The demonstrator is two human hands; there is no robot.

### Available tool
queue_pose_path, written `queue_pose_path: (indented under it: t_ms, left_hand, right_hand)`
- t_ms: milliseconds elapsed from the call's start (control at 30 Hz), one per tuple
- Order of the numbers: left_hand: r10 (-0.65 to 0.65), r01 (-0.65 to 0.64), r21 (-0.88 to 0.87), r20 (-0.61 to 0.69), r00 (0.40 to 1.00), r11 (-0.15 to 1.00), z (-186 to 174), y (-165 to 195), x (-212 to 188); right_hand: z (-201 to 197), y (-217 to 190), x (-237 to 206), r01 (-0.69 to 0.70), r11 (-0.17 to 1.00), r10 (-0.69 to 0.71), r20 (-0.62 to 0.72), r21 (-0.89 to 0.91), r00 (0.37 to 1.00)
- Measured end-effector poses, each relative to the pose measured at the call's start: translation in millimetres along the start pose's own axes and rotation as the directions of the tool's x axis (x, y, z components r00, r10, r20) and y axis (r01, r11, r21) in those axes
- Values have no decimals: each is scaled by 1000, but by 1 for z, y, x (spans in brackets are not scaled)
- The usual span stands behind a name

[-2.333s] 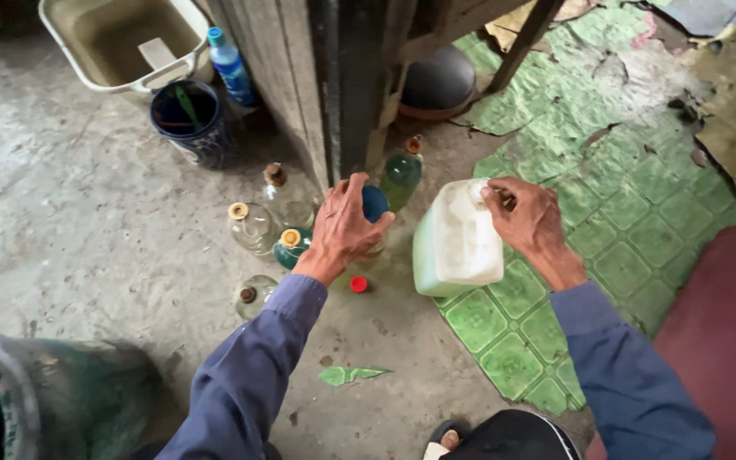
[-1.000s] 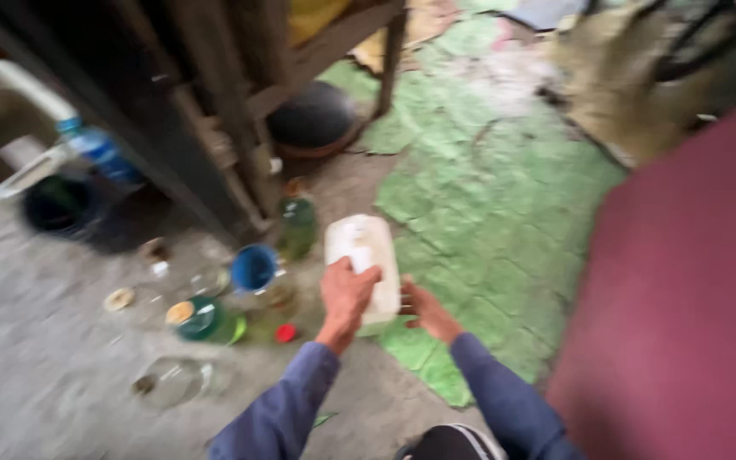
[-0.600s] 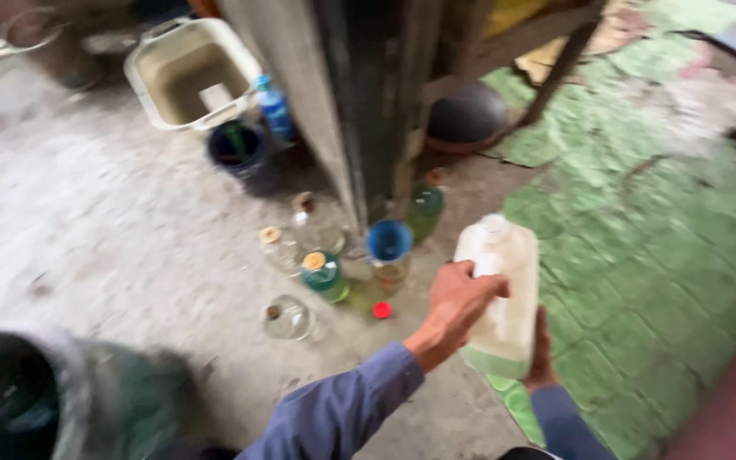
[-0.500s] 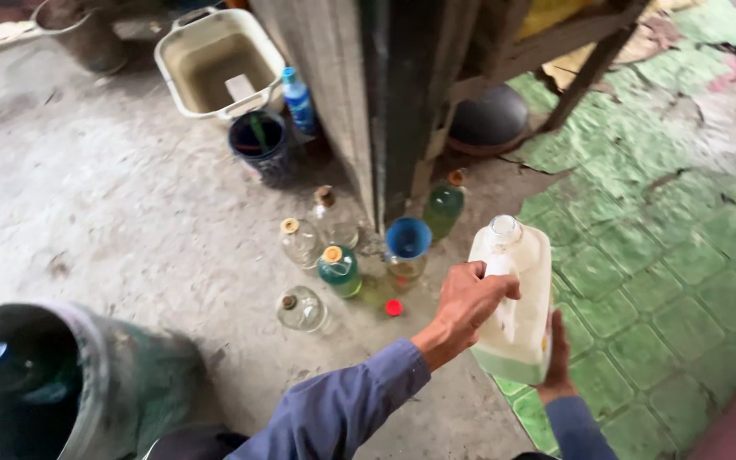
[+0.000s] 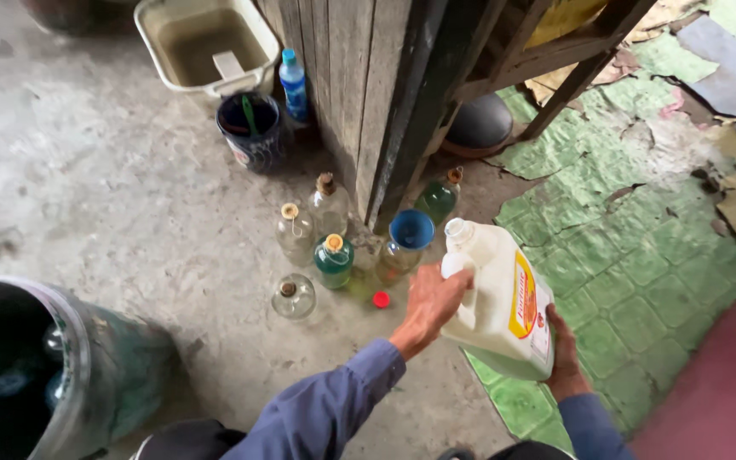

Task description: The person carries a metal basin of plastic bottles outside, sets it down, and arranges empty glass bottles on the ground. The person places a blue funnel in a bottle's mouth and pours liquid from a large plastic jug through the funnel to fill the glass bottles one at a time.

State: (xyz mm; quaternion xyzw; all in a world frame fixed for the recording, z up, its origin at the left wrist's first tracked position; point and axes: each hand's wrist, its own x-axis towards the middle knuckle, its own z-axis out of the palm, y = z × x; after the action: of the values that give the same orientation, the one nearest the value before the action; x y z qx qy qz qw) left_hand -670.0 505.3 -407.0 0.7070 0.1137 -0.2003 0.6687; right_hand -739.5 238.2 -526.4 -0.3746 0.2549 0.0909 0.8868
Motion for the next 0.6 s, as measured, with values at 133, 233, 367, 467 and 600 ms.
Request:
queue_pose_path:
  t_ms: [133, 233, 367, 467, 600]
  left_hand:
    - [70, -70, 132, 4, 998, 989, -4, -16, 9]
    - [71, -70, 166, -1, 997, 984, -6, -26, 16]
    - [101, -100, 164, 0, 995, 981, -9, -35, 21]
    - [88, -87, 170, 1, 996, 982, -11, -39, 22]
    - [90, -89, 171, 2, 996, 981, -11, -44, 26]
  right_hand:
    - [0, -7, -7, 65, 995, -69, -62, -76, 996]
    - [0, -11, -8, 89, 990, -98, -83, -106, 992]
    - [3, -16, -10, 64, 989, -75, -81, -131, 994]
    - [6, -19, -13, 47, 991, -54, -54, -129, 997]
    - [7, -23, -17, 58, 987, -65, -40, -147, 997]
